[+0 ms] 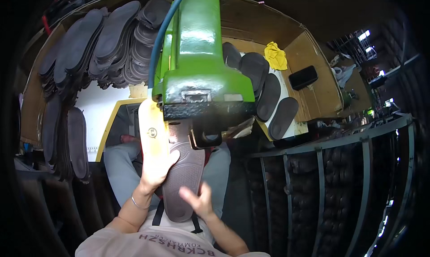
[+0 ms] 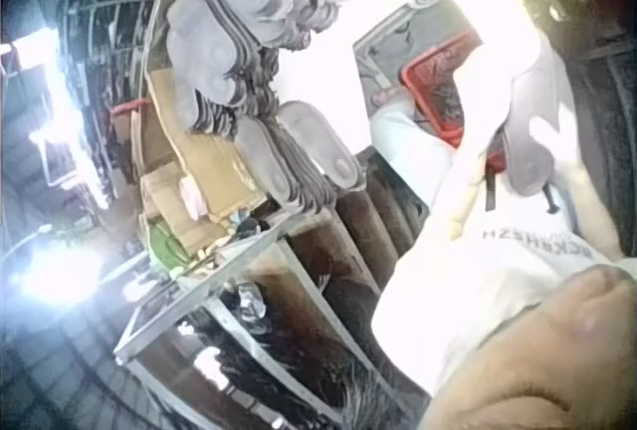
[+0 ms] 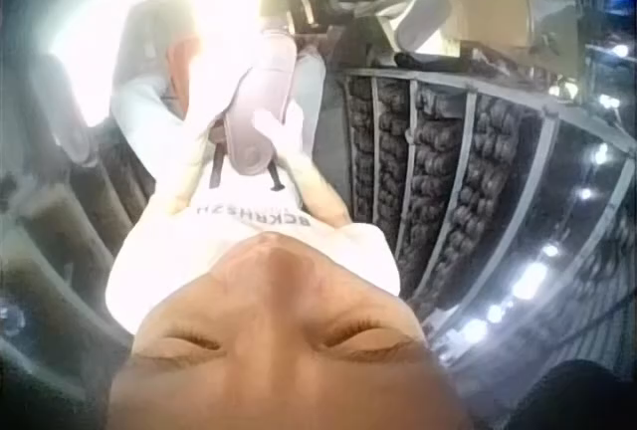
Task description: Trimming and shaping the edges of shoe soles using a specialized industrial grinding machine in a factory.
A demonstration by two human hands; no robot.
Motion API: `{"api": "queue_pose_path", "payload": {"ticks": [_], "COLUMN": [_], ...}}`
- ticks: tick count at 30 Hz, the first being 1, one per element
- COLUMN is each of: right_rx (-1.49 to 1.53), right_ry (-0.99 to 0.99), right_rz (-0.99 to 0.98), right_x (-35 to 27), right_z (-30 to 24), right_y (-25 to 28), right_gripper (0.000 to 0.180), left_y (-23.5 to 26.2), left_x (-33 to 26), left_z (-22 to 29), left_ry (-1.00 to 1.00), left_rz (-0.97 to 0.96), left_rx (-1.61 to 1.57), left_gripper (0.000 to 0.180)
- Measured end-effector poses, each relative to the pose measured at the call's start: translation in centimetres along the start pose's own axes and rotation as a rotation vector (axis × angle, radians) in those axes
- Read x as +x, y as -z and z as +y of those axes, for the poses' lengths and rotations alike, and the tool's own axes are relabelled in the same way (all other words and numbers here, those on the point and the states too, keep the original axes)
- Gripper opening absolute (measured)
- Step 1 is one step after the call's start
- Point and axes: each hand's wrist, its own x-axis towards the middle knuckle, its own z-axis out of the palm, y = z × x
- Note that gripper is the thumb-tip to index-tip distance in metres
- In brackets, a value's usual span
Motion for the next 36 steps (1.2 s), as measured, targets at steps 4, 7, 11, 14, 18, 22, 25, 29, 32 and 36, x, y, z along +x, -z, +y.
{"api": "queue_pose_path", "payload": {"ticks": [4,7,11,14,18,22,25,29,32,36], "right_rx": [0.069,0.379,0.461,0.449,0.256,0.102,0.063,0.157,0.180,0.141], "right_ry": [-0.291,-0.219,0.012,0.143,0.278,0.299,0.250,0.255,0.211,0.232], "right_rz": [-0.134,0.088,0.451,0.579,0.565,0.417,0.277,0.284,0.200,0.064], "right_x": [-6.5,-7.8,-6.5,-3.7,1.3,6.6,9.8,12.0,12.3,10.7], "right_z": [4.2,4.3,0.8,-2.3,-5.7,-9.6,-10.8,-8.8,-5.9,-4.9], "right_y": [3.0,6.2,8.7,9.9,11.9,12.1,11.3,10.5,10.5,6.3], "right_gripper": [0.045,0.035,0.024,0.023,0.021,0.016,0.016,0.024,0.030,0.015], "left_y": [-0.6,-0.6,-0.8,-0.5,-0.5,-0.9,1.4,3.6,5.9,10.0], "left_x": [-0.8,-1.8,-2.1,-2.3,-1.8,0.5,0.4,1.8,1.8,1.6], "left_z": [1.2,-0.2,0.2,-0.7,-1.1,0.7,0.1,2.5,2.8,2.7], "left_ry": [0.023,0.032,0.155,0.148,0.210,-0.183,0.112,0.030,0.144,0.254], "left_rz": [0.060,0.095,0.023,-0.069,-0.124,0.029,-0.080,-0.195,-0.142,-0.047], "left_rx": [-0.014,0.032,-0.005,0.026,-0.010,0.175,-0.003,0.074,-0.036,-0.079], "left_gripper": [0.021,0.019,0.019,0.020,0.036,0.018,0.024,0.025,0.025,0.028]}}
